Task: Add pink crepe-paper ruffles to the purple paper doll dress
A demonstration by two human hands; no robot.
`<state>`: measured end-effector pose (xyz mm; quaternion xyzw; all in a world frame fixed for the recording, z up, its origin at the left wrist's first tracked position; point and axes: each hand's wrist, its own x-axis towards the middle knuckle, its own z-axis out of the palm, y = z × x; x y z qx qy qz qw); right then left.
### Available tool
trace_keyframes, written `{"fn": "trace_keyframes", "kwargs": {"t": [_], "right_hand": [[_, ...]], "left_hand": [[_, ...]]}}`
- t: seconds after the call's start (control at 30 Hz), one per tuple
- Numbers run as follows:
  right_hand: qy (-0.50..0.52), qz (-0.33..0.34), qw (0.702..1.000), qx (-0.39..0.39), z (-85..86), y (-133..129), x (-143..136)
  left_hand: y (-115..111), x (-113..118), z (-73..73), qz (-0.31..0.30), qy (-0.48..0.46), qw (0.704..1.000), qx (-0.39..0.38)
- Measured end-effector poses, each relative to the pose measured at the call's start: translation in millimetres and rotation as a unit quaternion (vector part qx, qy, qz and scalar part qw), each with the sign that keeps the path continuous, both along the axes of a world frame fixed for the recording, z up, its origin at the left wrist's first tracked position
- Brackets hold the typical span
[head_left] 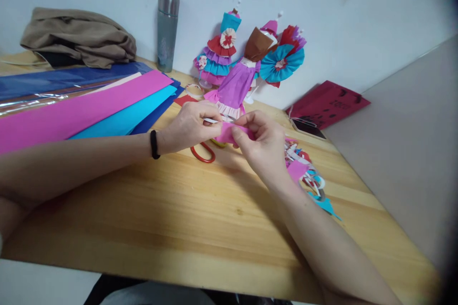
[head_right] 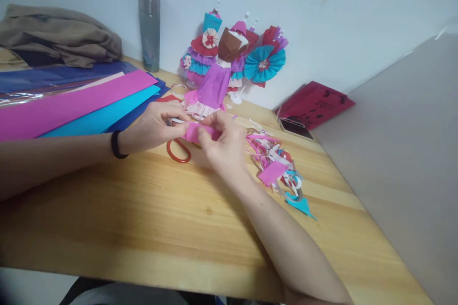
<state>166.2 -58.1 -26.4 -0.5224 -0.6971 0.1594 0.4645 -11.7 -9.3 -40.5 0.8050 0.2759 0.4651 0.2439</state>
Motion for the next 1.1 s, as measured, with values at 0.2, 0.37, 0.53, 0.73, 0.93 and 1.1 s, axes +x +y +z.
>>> {"fn": "trace_keyframes", "kwargs": {"t": [0.2, 0.37, 0.53, 0.73, 0.93, 1.1], "right_hand": [[-0.031, -0.009, 0.999, 0.016, 0.5, 1.3, 1.3], [-0.032, 0.036, 0.999, -0.008, 0.3, 0.6, -1.0], [-0.01, 0.028, 1.0, -0.005, -0.8, 2.4, 0.2], [0.006, 0.032, 0.999, -0.006, 0.6, 0.8, -1.1], [0.011, 0.036, 0.999, -0.026, 0.3, -0.6, -2.2], [0.033, 0.033, 0.998, -0.031, -2.5, 1.8, -1.5]], "left_hand": [[1.3, 0.2, -1.5, 0.009, -0.002, 0.998, 0.055], [2.7, 0.8, -3.7, 0.017, 0.011, 0.994, 0.105], [2.9, 1.1, -4.7, 0.007, -0.005, 0.99, 0.138], [3.1, 1.4, -4.1, -0.009, -0.013, 0.984, 0.18], [3.1, 0.8, -4.2, -0.007, -0.001, 0.983, 0.185], [1.9, 2.0, -4.5, -0.003, -0.014, 0.982, 0.188]]}}
